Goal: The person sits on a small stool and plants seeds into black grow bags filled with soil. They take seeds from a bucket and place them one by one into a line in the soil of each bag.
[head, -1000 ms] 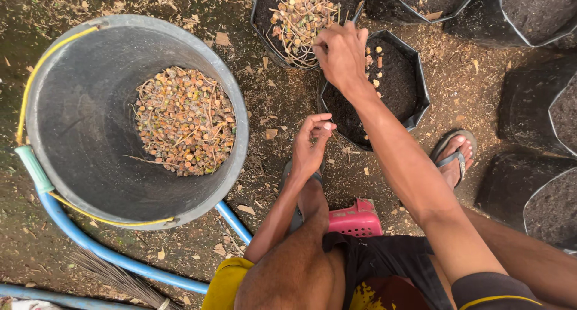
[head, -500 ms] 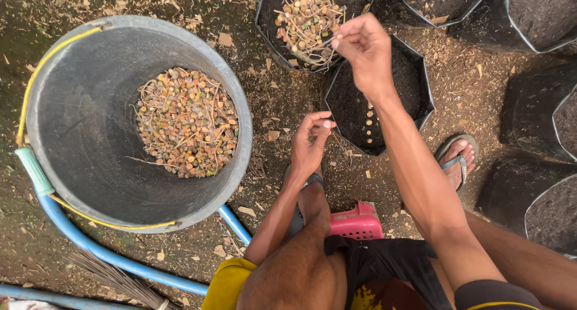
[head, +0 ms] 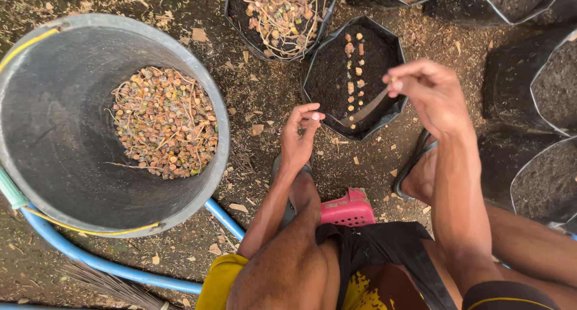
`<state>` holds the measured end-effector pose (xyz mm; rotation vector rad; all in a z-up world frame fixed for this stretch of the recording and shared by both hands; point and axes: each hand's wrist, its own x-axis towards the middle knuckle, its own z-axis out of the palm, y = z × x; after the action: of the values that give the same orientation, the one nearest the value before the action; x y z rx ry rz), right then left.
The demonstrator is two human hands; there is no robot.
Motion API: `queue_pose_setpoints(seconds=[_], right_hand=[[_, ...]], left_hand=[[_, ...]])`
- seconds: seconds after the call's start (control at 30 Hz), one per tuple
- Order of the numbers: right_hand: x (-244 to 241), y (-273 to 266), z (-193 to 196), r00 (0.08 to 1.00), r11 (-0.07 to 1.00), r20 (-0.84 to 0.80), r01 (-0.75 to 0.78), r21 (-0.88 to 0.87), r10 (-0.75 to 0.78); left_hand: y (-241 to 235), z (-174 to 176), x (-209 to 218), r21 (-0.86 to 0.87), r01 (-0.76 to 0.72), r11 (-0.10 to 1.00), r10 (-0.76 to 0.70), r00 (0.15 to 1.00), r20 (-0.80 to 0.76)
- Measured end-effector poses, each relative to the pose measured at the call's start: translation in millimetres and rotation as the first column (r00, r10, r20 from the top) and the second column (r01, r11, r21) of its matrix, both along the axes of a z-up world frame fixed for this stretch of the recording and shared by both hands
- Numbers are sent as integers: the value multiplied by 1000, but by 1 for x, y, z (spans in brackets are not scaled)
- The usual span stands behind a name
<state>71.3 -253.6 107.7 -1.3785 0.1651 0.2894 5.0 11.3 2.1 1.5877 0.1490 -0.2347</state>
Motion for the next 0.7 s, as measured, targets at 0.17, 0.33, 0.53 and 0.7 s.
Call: queue_pose_setpoints(seconds=[0.17,0.33,0.53,0.7], right_hand=[[-12,-24,-23,992,995,-121,-30,-97,18],[-22,-26,-53,995,974,-74,-77,-214,63],[-23,-22,-81,973,888,-106,-231,-399,206],[-27,-8,-85,947,721,-193,-322,-614,258]], left_hand=[[-7,4,0,1,28,1000,-28,1000,7],[-12,12,4,9,47,999,-47,999,25],[-18,31,7,277,157,948,-193,975,108],[-21,39,14,614,175,770,-407,875,262]])
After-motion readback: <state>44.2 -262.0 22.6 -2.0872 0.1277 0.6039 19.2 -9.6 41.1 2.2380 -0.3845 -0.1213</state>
